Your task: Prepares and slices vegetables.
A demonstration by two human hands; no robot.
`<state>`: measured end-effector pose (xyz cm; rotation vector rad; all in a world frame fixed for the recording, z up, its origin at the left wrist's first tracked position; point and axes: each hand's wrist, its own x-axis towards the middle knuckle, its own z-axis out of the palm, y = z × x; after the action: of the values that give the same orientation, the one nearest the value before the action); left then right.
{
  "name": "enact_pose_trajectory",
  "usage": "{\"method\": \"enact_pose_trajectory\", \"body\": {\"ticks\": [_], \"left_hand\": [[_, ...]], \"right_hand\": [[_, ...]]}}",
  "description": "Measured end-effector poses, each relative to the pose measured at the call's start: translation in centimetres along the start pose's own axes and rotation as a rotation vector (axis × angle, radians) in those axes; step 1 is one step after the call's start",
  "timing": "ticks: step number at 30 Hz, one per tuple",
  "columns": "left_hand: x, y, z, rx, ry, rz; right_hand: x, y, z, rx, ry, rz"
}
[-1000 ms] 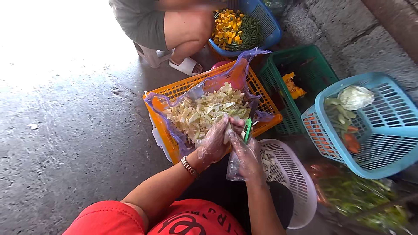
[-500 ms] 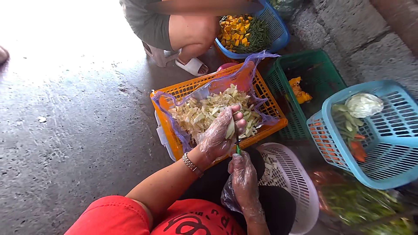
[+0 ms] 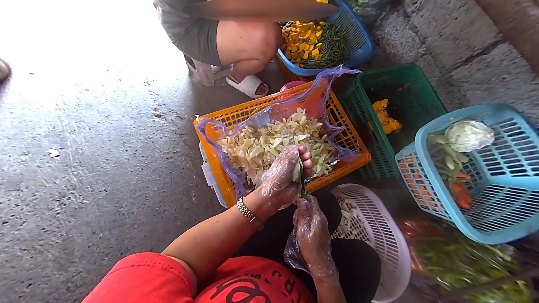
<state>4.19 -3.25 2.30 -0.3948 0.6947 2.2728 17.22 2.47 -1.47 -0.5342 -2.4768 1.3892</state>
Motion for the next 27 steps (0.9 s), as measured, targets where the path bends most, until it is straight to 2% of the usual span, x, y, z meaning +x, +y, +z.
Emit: {"method": "enact_pose_trajectory", "body": {"ticks": [8, 13, 19, 23, 27], "left_hand": [[-0.2, -0.7, 0.4, 0.084, 0.022, -0.075], [0.2, -1.3, -0.8, 0.085, -0.094, -0.001], [0.3, -1.2, -0.9, 0.104, -0.138, 0.014], [0.8, -1.2, -2.1, 0.224, -0.330, 0.103], [0.3, -0.7, -1.7, 0.407, -0.327, 0.087]], "right_hand": [[0.5, 0.3, 0.2, -0.024, 0.014, -0.008], [0.8, 0.0, 0.2, -0.045, 0.004, 0.033], [1.0, -0.4, -0.1, -0.120, -0.047, 0.063], [1.0, -0.3, 0.1, -0.087, -0.051, 0.074], [1.0, -0.4, 0.1, -0.060, -0.062, 0.085]]}}
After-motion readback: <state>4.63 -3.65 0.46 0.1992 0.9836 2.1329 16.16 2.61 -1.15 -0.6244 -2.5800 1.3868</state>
